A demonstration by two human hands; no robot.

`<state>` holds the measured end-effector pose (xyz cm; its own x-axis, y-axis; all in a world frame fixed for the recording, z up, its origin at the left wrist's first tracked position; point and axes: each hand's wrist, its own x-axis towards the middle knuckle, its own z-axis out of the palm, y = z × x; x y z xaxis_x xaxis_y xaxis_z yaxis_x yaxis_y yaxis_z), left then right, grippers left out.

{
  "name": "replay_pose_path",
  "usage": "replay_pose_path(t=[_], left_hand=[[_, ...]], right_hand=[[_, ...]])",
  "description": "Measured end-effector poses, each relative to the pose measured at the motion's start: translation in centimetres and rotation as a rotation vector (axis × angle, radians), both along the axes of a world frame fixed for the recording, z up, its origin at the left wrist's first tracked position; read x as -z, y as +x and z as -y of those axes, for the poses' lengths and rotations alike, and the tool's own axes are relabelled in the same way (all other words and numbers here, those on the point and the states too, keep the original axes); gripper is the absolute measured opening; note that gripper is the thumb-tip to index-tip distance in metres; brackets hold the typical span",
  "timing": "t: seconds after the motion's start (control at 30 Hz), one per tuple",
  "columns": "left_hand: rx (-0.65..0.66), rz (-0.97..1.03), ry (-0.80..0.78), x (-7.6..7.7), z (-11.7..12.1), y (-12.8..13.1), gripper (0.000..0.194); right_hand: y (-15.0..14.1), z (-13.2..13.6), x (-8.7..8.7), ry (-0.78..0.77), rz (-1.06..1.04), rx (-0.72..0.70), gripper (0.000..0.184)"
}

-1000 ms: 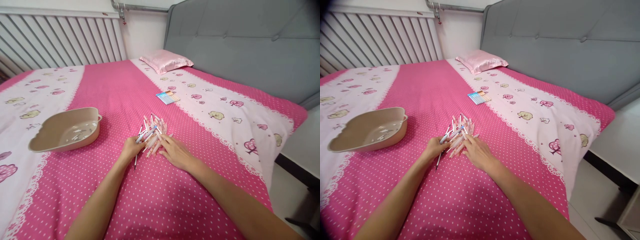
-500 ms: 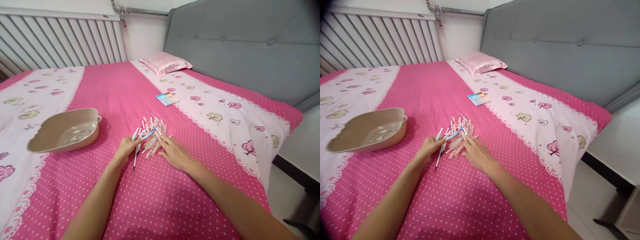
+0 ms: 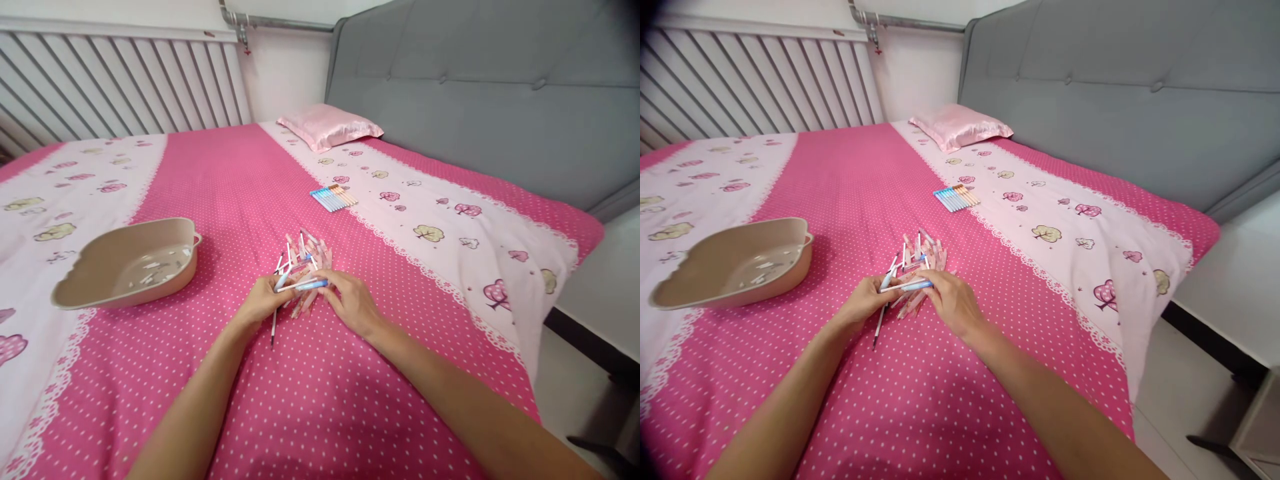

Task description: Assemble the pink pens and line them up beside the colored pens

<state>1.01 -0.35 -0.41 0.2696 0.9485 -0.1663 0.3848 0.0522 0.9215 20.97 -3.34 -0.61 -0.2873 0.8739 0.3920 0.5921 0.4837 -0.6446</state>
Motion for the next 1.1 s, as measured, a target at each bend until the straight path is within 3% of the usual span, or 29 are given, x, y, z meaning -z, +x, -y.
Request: replay_pose_path(t=[0.13, 0.33, 0.4, 0.57, 0.73, 0.87, 1.1], left_hand=[[-0.007, -0.006, 0.057, 0.3, -0.2, 0.1, 0.037], [-0.411, -0.117, 0.230, -0.1, -0.4, -0.6, 0.050], [-0.453, -0.171, 0.304, -0.4, -0.3, -0.7, 0.044], [-0.234, -0.198, 0.448, -0.6, 0.5, 0.3, 0.031], [-0.057, -0.446, 0.626, -0.1, 0.7, 1.1, 0.026], [-0.026, -0.589, 0.769, 0.1, 0.4, 0.8, 0.026], [0.014, -0.697, 0.871, 0.3, 0.2, 0.5, 0.026]], right_hand=[[-0.2, 0.0, 0.0, 0.016, -0.023, 0.012, 0.016], [0.1, -0.3, -0.3, -0.013, -0.085, 0.151, 0.016], [0.3, -0.4, -0.4, -0.008, -0.126, 0.190, 0.017], [0.9, -0.6, -1.3, -0.060, -0.285, 0.267, 0.019], [1.3, -0.7, -1.6, -0.100, -0.378, 0.283, 0.018], [1.1, -0.7, -1.4, -0.107, -0.386, 0.271, 0.018], [1.0, -0.6, -1.4, -0.082, -0.377, 0.239, 0.018]])
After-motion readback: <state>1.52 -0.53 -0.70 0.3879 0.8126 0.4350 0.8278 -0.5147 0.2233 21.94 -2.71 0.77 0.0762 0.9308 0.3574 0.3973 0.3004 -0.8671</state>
